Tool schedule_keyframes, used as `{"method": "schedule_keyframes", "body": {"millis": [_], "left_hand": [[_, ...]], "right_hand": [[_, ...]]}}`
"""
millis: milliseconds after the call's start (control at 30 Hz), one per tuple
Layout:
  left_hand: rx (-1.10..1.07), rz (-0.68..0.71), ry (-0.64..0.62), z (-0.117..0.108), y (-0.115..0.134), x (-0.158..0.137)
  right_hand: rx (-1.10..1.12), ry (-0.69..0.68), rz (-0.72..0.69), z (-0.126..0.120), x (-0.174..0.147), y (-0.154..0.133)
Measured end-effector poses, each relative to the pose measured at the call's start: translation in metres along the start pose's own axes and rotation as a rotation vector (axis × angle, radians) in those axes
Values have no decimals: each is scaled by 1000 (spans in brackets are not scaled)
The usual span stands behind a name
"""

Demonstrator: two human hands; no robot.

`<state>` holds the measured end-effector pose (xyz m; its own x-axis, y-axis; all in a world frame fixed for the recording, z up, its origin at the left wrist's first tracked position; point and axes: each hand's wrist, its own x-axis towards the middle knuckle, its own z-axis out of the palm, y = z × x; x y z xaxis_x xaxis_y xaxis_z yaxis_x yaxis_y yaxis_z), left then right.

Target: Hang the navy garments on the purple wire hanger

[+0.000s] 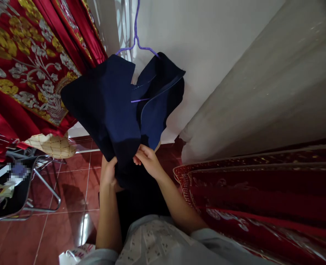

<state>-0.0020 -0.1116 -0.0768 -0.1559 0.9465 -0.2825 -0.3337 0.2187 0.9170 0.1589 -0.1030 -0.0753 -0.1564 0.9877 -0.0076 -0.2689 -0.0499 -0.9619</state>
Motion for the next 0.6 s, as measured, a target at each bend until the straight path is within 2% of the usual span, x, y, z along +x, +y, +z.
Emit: {"method": "schedule_keyframes", "body": {"millis": [67,133,200,300,367,400,467,533,600], "left_hand": [[-31,-24,31,-1,0,3],[-25,31,116,-3,1,7],[34,221,252,-3,5,9],[246,617,454,2,11,2],[398,786,488,9,12,-6],[467,813,432,14,11,-10],[574,771,193,23,7,-16],[600,642,-54,32,1,-19],[566,530,-175,38,-3,-19]], "right_hand": [[33,32,6,-1,1,2],[58,72,30,-5,2,5],[62,112,52,-10,3,6],[26,150,45,-14,3,5],[2,148,41,-13,3,3],[-4,136,48,-12,3,2],[-5,96,78,-9,2,-1],[-8,45,110,-7,0,-5],[-14,-4,132,-6,-2,-8]]}}
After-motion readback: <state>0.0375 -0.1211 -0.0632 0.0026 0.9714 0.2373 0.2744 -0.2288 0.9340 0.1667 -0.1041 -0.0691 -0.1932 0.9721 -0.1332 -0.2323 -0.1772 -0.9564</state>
